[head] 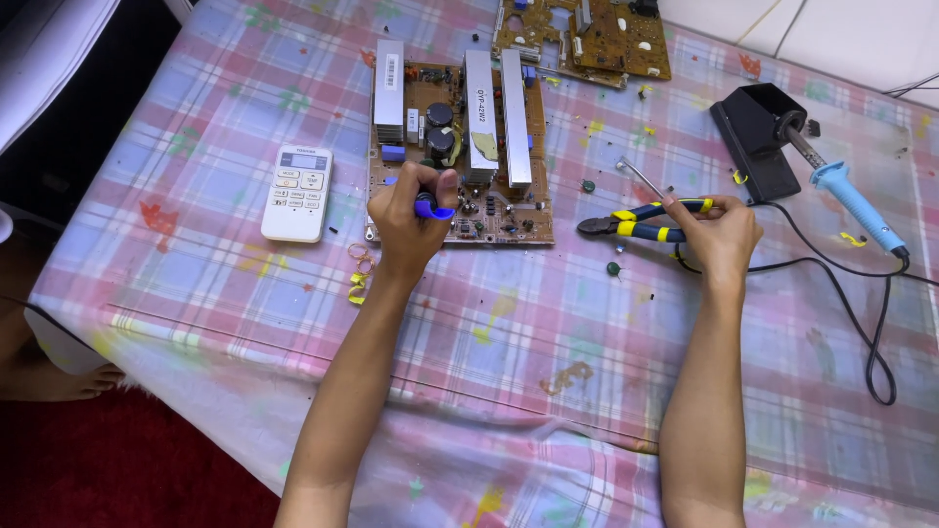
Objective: The person uses a soldering iron and a screwdriver to work on a green circuit board, then flips it over to use pliers and a screwdriver on the other side. They manipulate small components and wires on the board throughout the process.
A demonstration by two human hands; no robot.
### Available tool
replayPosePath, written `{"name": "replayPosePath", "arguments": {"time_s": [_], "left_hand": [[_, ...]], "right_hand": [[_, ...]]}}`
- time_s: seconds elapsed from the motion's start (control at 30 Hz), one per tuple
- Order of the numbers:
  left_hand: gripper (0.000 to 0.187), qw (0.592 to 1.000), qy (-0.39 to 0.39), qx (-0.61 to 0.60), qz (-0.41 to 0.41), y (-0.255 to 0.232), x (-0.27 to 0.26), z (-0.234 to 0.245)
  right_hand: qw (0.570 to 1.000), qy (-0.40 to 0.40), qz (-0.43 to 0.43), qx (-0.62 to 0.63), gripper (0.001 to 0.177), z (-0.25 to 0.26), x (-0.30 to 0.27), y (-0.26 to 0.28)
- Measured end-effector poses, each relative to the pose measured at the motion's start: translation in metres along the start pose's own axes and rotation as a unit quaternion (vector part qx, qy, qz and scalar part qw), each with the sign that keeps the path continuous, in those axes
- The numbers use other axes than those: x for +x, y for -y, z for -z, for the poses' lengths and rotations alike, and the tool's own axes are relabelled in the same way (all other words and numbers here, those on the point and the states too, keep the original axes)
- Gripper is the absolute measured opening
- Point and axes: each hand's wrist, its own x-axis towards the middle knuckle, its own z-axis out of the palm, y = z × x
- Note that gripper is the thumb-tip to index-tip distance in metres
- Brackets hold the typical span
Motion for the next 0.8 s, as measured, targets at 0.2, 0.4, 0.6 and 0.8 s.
{"name": "replayPosePath", "arguments": {"time_s": [0.2,0.4,0.6,0.8], "left_hand": [[0.026,1.0,0.0,-0.013,0.006,0.0,-0.002,-0.001],[0.025,1.0,-0.015,-0.006,0.002,0.0,0.001,0.0],[0.024,0.997,-0.059,0.047,-0.014,0.005,0.002,0.003],[0.024,0.997,-0.072,0.027,-0.002,-0.002,0.008,0.004]], "right_hand": [[0.989,0.06,0.046,-0.123,0.045,0.007,-0.025,0.044],[0.945,-0.058,0.282,-0.156,0.023,0.002,-0.053,0.1],[0.858,0.208,0.469,0.022,0.015,-0.023,-0.1,0.148],[0.843,0.163,0.488,-0.156,0.011,-0.039,-0.099,0.135]]}}
